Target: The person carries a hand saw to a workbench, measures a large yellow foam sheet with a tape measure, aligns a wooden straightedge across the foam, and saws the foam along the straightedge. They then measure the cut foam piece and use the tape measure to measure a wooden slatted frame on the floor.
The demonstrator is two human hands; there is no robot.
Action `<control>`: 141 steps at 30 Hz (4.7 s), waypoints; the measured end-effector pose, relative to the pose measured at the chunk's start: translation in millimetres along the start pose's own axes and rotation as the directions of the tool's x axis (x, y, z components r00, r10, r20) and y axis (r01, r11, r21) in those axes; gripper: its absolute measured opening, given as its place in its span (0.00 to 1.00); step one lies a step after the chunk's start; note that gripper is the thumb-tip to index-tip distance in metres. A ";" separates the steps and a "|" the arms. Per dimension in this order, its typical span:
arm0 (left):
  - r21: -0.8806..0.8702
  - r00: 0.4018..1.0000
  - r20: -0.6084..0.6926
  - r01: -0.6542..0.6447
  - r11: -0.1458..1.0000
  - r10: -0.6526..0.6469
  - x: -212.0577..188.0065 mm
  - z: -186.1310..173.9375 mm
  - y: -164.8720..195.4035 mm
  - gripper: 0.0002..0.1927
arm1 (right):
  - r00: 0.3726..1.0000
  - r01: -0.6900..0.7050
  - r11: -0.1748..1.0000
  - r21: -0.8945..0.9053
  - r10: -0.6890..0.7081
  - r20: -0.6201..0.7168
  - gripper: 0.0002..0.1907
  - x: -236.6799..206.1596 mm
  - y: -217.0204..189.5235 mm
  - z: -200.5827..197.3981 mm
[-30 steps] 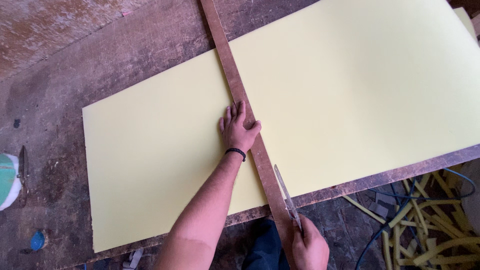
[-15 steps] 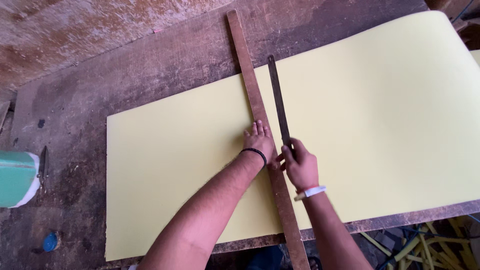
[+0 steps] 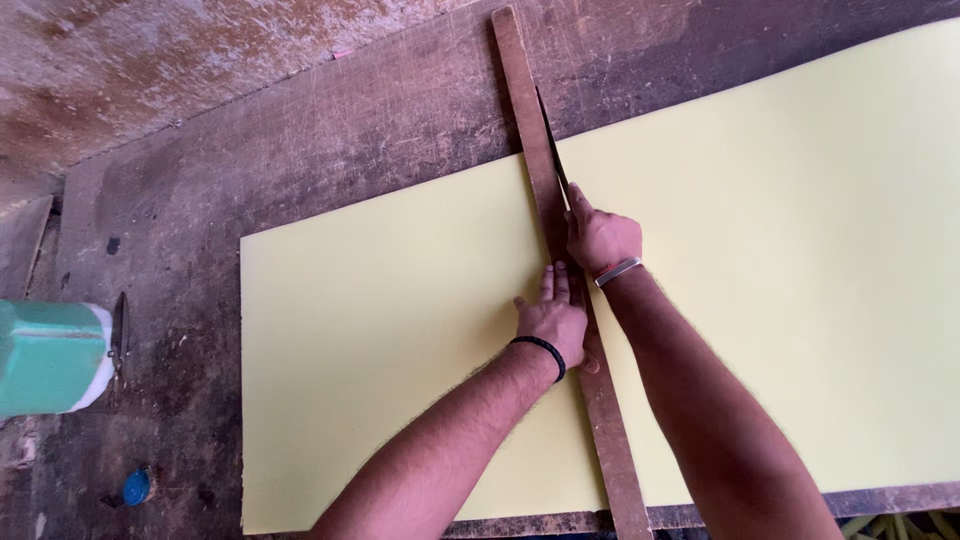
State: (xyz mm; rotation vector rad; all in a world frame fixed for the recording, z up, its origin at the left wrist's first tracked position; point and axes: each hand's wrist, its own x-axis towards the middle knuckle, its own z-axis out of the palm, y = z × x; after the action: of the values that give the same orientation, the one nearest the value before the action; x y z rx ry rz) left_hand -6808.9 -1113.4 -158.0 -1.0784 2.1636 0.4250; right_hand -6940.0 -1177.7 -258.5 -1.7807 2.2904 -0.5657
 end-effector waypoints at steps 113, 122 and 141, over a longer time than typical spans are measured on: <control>-0.569 0.274 0.822 0.402 -0.717 -0.499 -873.6 1010.6 34.7 0.44 | -0.211 0.534 -0.022 0.845 -0.971 0.108 0.12 -984.5 -728.0 205.2; -0.773 0.434 0.623 0.220 -0.594 -0.650 -784.0 973.0 -27.4 0.26 | -0.021 0.136 0.726 0.674 -0.678 0.735 0.06 -846.9 -643.9 199.3; -0.972 0.834 0.011 0.139 0.191 -0.552 -520.0 579.5 -167.9 0.23 | 0.965 -0.229 0.750 0.620 0.094 0.244 0.11 -485.3 -229.0 -12.3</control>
State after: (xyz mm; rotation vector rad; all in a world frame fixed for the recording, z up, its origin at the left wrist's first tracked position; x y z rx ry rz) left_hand -6205.3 -596.6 -213.0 -2.4494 1.6472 1.5630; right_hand -6613.0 -756.7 -196.0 -1.2183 1.7718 -0.9531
